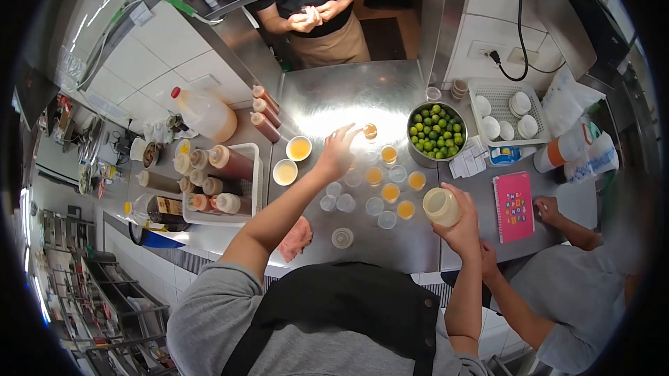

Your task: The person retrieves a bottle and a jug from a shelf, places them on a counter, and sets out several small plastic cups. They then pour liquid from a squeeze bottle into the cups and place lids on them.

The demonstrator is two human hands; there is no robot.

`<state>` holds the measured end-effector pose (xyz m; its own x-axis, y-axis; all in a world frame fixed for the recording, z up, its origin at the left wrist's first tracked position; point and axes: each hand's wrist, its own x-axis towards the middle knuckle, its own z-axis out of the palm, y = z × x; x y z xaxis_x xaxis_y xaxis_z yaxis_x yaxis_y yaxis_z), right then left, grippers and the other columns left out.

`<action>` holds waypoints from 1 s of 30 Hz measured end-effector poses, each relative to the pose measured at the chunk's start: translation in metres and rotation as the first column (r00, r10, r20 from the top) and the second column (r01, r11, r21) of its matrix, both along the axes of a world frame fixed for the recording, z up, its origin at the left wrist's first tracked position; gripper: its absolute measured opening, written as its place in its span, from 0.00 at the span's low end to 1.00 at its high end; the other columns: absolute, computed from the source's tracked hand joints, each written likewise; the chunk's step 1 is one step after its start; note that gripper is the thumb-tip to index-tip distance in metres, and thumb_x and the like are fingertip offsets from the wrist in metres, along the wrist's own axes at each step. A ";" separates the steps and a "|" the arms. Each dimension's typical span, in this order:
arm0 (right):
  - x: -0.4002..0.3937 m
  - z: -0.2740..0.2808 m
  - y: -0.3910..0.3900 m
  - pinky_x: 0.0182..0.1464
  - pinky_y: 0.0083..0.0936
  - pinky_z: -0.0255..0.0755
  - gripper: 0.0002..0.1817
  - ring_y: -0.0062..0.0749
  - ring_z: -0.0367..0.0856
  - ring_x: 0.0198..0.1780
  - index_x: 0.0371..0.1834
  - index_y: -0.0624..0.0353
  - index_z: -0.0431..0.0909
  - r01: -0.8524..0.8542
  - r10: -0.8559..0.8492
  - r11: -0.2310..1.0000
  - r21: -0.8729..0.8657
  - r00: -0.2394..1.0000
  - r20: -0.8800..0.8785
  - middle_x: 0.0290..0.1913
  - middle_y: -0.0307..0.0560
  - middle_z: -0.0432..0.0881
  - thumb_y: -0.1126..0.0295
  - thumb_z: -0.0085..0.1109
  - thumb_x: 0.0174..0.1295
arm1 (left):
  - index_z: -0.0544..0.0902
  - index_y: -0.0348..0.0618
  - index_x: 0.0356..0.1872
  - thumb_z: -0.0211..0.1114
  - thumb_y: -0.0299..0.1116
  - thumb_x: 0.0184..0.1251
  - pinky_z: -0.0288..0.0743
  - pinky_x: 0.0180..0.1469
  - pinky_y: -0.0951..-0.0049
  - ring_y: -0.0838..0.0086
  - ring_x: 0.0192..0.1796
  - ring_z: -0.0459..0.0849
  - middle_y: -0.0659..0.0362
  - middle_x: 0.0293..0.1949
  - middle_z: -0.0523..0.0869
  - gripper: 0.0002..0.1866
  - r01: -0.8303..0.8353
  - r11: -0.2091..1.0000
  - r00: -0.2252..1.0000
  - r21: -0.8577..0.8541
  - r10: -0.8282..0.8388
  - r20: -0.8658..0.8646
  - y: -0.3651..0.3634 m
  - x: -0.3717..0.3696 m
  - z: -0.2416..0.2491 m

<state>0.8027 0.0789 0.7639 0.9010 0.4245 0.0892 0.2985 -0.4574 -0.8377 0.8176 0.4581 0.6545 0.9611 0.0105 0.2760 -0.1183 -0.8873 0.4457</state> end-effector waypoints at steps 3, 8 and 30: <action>-0.002 0.002 0.003 0.67 0.36 0.74 0.45 0.44 0.83 0.60 0.68 0.56 0.79 -0.021 0.020 1.000 0.008 1.000 0.006 0.55 0.49 0.82 0.77 0.75 0.36 | 0.74 0.50 0.74 0.63 0.16 0.52 0.63 0.75 0.47 0.47 0.75 0.70 0.49 0.73 0.73 0.41 -0.005 0.998 1.000 -0.060 0.004 -0.014 -0.009 -0.067 0.019; -0.007 0.008 0.009 0.67 0.35 0.73 0.44 0.43 0.83 0.60 0.68 0.56 0.79 -0.052 0.052 0.998 0.021 0.999 0.014 0.55 0.48 0.82 0.77 0.75 0.37 | 0.75 0.50 0.71 0.64 0.16 0.51 0.65 0.74 0.48 0.47 0.73 0.71 0.49 0.71 0.74 0.40 -0.019 0.987 0.996 -0.160 0.005 -0.090 -0.005 -0.137 0.006; -0.028 0.027 0.005 0.64 0.41 0.77 0.40 0.49 0.83 0.58 0.66 0.49 0.80 -0.109 0.104 0.993 0.049 0.991 0.086 0.54 0.48 0.84 0.74 0.74 0.41 | 0.73 0.61 0.76 0.84 0.38 0.53 0.69 0.65 0.56 0.58 0.69 0.73 0.61 0.68 0.76 0.46 0.210 0.925 0.952 0.318 -0.119 -0.283 -0.025 -0.151 0.010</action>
<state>0.7750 0.0837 0.7905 0.8394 0.5103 0.1870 0.4127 -0.3745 -0.8303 0.6669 0.4333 0.6647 0.9787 -0.2047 -0.0183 -0.1995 -0.9676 0.1549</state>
